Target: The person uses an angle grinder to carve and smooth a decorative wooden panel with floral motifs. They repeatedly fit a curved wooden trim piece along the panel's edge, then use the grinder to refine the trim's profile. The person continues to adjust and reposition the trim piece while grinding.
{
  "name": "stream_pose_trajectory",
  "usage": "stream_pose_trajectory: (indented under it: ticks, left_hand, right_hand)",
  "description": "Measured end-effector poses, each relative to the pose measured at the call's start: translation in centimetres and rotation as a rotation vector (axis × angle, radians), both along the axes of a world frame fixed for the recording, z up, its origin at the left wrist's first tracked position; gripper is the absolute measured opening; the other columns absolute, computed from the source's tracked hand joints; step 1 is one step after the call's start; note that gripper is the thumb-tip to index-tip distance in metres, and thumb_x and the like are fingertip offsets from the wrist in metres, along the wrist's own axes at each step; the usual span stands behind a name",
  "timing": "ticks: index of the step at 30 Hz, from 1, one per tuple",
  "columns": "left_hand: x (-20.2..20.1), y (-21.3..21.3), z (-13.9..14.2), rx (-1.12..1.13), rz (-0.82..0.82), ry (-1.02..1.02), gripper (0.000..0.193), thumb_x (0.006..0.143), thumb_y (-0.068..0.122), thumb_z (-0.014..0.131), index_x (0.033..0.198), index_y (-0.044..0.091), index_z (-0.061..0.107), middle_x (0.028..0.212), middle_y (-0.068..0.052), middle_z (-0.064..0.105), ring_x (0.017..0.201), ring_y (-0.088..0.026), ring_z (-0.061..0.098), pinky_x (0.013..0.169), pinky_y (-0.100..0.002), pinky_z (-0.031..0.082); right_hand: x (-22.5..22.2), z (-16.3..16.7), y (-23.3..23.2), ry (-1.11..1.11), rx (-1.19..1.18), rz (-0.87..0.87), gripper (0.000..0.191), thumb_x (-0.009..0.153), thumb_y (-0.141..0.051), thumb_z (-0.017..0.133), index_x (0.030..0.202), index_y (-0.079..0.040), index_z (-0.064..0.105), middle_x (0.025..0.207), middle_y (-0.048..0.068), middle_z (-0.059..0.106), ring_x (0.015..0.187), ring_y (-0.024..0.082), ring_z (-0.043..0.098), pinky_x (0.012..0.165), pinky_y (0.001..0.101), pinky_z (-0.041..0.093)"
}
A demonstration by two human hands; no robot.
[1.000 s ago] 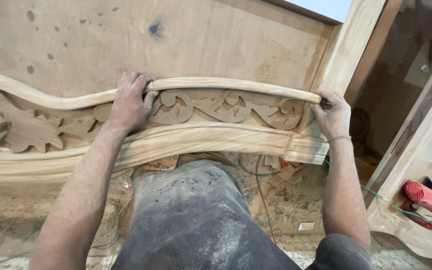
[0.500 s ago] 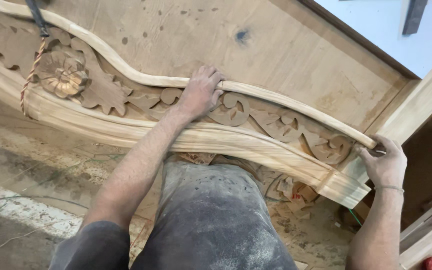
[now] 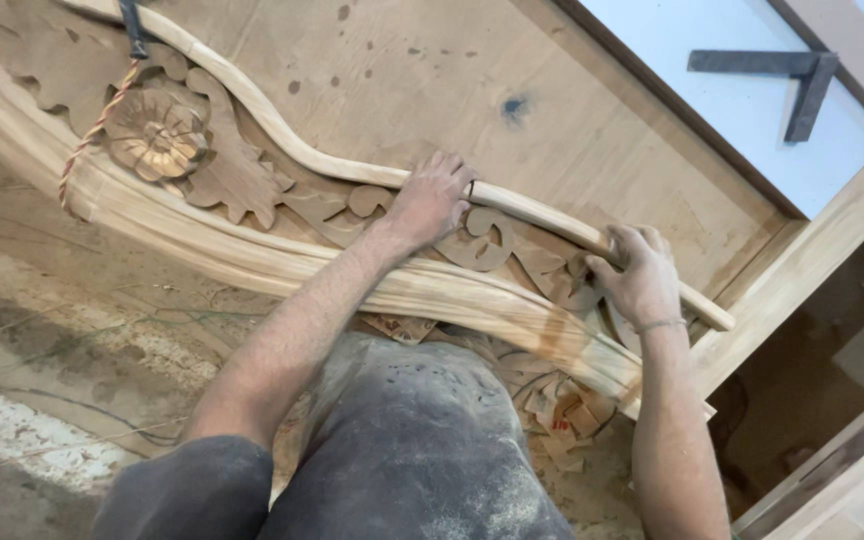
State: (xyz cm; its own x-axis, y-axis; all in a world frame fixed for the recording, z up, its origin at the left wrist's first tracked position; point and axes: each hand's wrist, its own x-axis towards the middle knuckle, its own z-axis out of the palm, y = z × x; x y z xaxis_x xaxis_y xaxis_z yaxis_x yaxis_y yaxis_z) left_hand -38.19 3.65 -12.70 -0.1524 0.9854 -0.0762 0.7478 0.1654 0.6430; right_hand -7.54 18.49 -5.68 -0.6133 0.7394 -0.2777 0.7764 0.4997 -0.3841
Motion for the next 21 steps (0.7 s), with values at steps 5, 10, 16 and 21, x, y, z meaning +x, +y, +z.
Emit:
stream_pose_trajectory:
  ticks: [5,10,16,21]
  left_hand:
    - [-0.5,-0.6,0.6,-0.05,-0.01,0.062,0.048,0.083,0.017,0.078,0.126,0.006,0.06,0.124,-0.013,0.06,0.123,-0.033,0.054,0.104,-0.048,0.043]
    - [-2.0,-2.6,2.2,-0.022,0.021,0.121,0.059,0.082,0.025,0.08,0.131,0.002,0.056,0.134,-0.019,0.057,0.128,-0.035,0.05,0.106,-0.051,0.04]
    - [-8.7,-8.2,4.8,0.135,0.338,0.151,0.058,0.095,0.028,0.079,0.142,0.006,0.053,0.131,-0.016,0.061,0.126,-0.032,0.057,0.11,-0.05,0.046]
    - [-22.1,-11.3,7.4,0.307,0.719,0.255,0.062,0.099,0.014,0.083,0.147,-0.001,0.048,0.146,-0.02,0.054,0.14,-0.035,0.052,0.121,-0.045,0.043]
  right_hand:
    - [-1.7,-0.6,0.3,0.035,-0.011,0.066,0.036,0.088,-0.022,0.079,0.121,-0.009,0.072,0.115,0.012,0.069,0.111,0.034,0.063,0.094,0.0449,0.053]
    - [0.0,2.9,-1.7,0.107,0.007,-0.127,0.036,0.085,-0.015,0.077,0.119,-0.01,0.071,0.114,0.011,0.068,0.096,0.03,0.067,0.084,0.0415,0.056]
    - [2.2,6.3,-7.7,0.098,0.15,-0.098,0.036,0.084,-0.011,0.079,0.12,-0.011,0.072,0.112,0.01,0.068,0.103,0.031,0.066,0.086,0.0417,0.055]
    - [0.6,2.7,-12.8,0.013,0.075,-0.022,0.041,0.079,-0.005,0.072,0.12,-0.012,0.071,0.114,0.01,0.068,0.111,0.032,0.062,0.097,0.0461,0.049]
